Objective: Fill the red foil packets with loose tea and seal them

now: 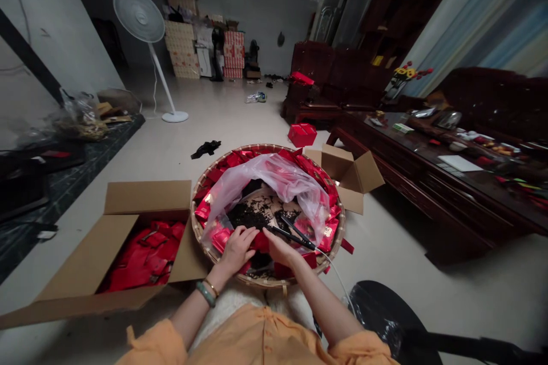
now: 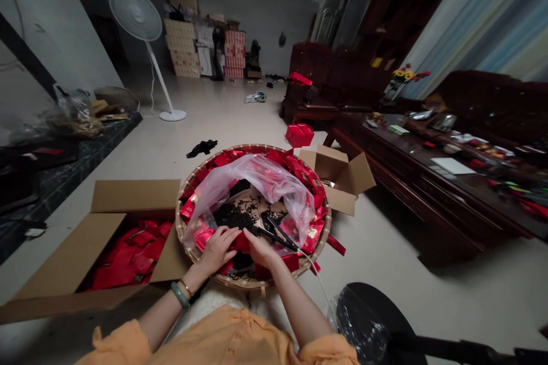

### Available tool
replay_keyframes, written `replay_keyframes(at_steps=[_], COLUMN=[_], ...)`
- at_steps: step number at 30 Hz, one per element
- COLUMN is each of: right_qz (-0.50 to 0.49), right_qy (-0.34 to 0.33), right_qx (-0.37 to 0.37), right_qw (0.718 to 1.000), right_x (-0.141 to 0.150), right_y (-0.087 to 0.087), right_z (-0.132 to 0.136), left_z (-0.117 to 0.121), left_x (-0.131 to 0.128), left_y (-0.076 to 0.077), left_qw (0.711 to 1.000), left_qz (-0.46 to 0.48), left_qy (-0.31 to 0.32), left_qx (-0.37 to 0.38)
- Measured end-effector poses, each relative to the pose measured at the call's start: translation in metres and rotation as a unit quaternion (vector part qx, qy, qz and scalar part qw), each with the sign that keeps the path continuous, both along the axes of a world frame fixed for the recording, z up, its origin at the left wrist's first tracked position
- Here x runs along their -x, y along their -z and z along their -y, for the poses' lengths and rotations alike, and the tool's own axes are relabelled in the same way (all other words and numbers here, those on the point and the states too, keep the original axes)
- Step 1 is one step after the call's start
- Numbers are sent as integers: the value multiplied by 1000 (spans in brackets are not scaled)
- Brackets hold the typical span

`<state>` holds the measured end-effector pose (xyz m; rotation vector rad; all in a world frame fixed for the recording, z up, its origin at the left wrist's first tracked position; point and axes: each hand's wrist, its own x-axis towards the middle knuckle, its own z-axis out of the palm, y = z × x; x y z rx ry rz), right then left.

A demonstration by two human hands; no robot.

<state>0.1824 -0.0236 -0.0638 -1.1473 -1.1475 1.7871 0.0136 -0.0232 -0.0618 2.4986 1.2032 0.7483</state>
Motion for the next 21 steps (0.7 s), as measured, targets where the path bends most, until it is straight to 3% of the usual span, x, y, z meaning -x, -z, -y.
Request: replay_keyframes(at_steps=[4, 7, 12, 15, 18, 21], right_qz=[-70, -73, -12, 101, 287, 382], right_qy=[-23, -12, 115, 173, 136, 100], right_qx=[38, 18, -56, -74, -138, -231], right_qw=[997, 997, 992, 977, 938, 889], right_x=[-2, -3, -10, -21, -34, -43], right_y=[-8, -17, -14, 4, 24, 33], right_z=[-1, -2, -5, -6, -5, -5], left_z=[-1, -2, -10, -17, -22, -26], left_x=[2, 2, 4, 10, 16, 21], left_y=[4, 5, 6, 7, 7, 3], left_qw=[999, 998, 994, 988, 982, 974], left_qz=[20, 28, 46, 64, 79, 101], left_qy=[-33, -56, -102, -140, -173, -201], left_qx=[6, 9, 7, 3, 1, -5])
